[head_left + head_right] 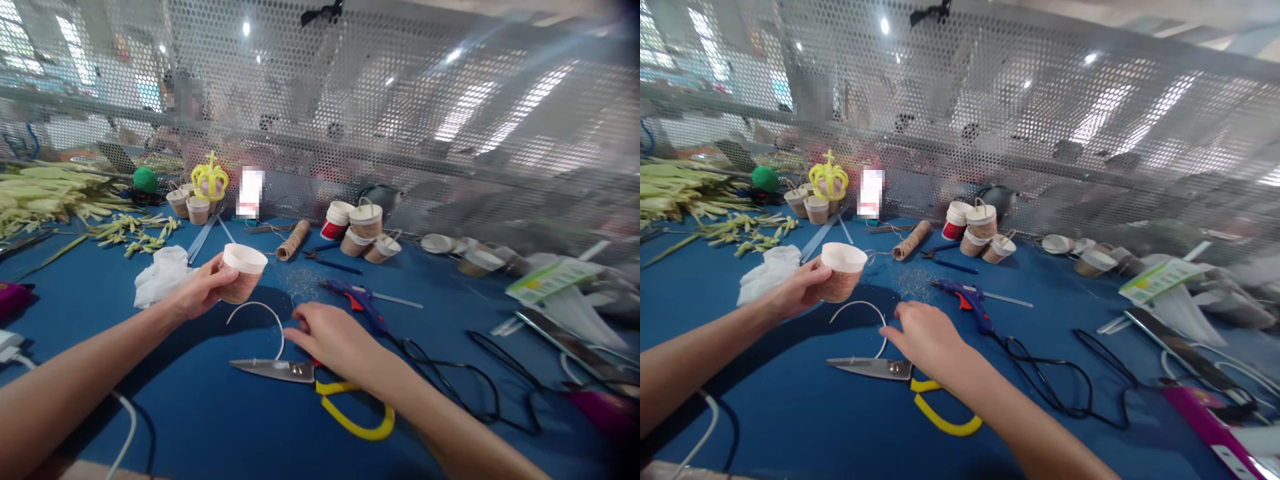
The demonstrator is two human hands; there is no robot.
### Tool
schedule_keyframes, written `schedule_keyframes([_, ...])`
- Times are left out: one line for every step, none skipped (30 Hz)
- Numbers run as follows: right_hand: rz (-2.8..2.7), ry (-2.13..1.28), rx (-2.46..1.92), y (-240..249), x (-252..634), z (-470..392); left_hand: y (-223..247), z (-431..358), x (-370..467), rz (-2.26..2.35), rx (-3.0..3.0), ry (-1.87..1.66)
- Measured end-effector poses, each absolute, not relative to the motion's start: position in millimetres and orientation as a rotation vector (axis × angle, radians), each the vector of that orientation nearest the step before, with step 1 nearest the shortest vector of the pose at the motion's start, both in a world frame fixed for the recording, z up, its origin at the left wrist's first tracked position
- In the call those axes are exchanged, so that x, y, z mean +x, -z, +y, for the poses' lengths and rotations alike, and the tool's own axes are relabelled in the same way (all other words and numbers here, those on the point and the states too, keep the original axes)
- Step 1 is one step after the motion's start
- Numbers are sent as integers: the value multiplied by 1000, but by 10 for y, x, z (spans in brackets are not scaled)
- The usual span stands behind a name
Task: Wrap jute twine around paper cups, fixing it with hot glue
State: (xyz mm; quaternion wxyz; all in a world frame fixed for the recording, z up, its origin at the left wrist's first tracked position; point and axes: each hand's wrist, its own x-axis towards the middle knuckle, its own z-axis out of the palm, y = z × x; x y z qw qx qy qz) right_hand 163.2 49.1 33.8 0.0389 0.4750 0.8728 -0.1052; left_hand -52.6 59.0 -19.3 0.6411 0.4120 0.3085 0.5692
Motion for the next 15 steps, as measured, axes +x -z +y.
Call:
schedule_keyframes([2687,346,1457,-297,1540,540,190,590,-528,714,940,-1305])
schedule_keyframes([2688,359,1455,-247,1459,583,188,592,-532,721,938,-1317])
schedule_keyframes([2695,378,1448,-195,1391,618,187,594,-535,721,935,-1332])
schedule_keyframes([2703,402,1433,-146,1340,646,186,598,-538,714,929,-1349])
schedule_keyframes([2716,434,1415,-105,1307,668,186,601,-539,703,923,-1365])
schedule_keyframes([2732,466,1404,-75,1291,685,185,604,-539,691,919,-1376])
schedule_keyframes([2752,501,1402,-59,1294,698,182,606,-539,682,916,-1383])
schedule_keyframes([2770,537,1414,-58,1314,708,179,607,-538,678,913,-1386])
schedule_keyframes([2785,575,1442,-71,1351,714,174,608,-537,680,910,-1390])
schedule_keyframes([2797,613,1485,-97,1404,717,168,608,-536,686,905,-1398])
schedule_keyframes([2806,649,1540,-135,1474,714,162,608,-536,692,900,-1407])
schedule_keyframes([2815,675,1603,-184,1561,704,157,609,-536,695,896,-1416])
schedule_keyframes([2833,691,1688,-241,1664,687,154,610,-537,696,894,-1424])
schedule_keyframes([2855,695,1784,-303,1781,663,153,612,-538,694,895,-1428])
schedule_keyframes([2878,686,1908,-367,1906,634,154,613,-539,693,896,-1428])
